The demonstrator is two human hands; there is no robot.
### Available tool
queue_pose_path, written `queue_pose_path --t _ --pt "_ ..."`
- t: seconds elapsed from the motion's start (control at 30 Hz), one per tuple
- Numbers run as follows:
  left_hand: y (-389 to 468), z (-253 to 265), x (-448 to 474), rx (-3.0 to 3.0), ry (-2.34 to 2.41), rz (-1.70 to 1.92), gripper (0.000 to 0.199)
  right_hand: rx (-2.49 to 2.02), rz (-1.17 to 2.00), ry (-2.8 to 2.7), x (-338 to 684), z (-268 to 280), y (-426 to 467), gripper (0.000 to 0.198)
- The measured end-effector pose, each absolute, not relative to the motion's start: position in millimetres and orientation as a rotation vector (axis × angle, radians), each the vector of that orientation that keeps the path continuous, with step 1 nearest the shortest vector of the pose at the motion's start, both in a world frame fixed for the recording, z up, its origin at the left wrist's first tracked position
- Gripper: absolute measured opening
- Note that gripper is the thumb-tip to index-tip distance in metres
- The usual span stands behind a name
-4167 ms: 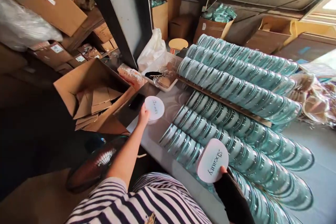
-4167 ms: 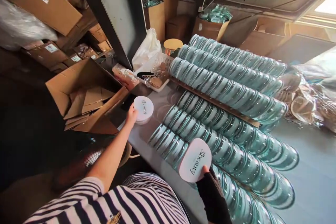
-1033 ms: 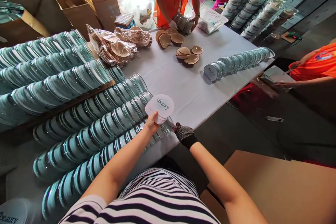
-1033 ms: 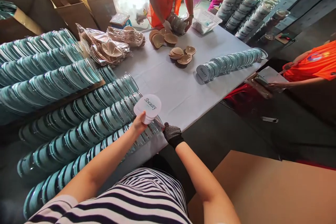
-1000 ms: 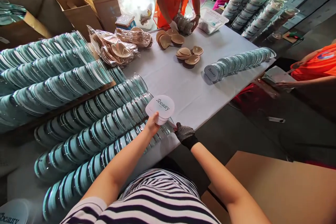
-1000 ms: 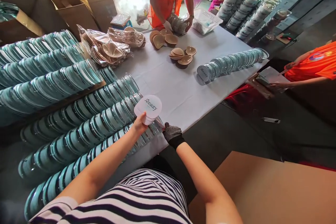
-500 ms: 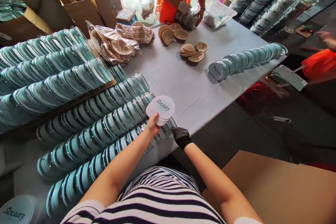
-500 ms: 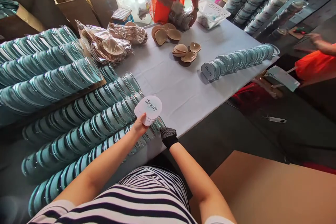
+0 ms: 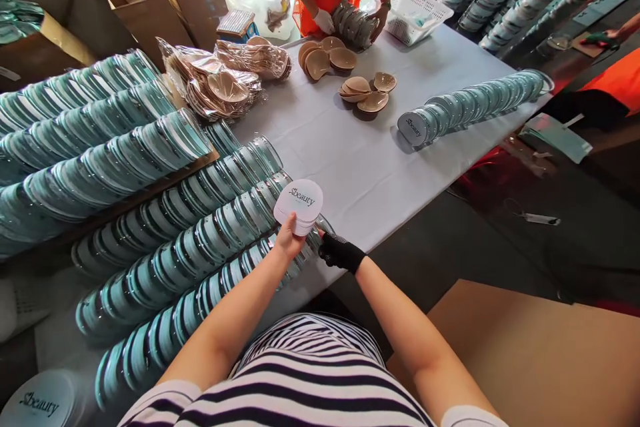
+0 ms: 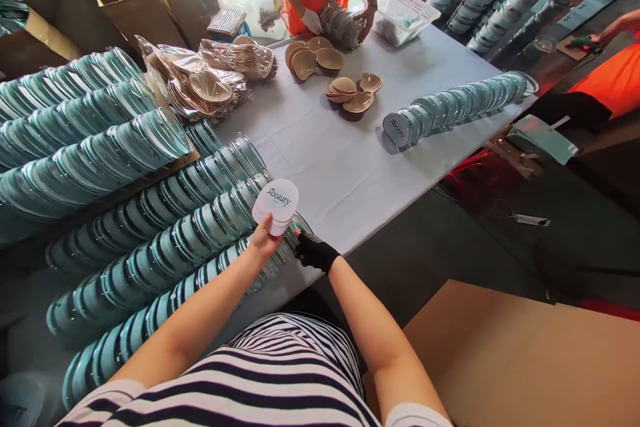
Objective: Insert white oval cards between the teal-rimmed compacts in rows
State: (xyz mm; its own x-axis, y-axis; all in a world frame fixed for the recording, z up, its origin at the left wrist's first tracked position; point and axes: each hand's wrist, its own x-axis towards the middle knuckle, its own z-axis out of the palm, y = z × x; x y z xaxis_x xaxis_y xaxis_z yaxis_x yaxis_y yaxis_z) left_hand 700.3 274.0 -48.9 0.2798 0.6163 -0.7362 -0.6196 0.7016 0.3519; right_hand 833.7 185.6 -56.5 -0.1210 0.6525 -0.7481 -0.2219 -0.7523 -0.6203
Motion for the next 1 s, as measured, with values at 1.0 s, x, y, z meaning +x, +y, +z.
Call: queue_pose_path --t 1.0 --pt "235.9 -15.6 660.0 0.189 0.944 1.034 0.044 -2.082 0.421 -0.971 812.5 2.4 154.9 0.048"
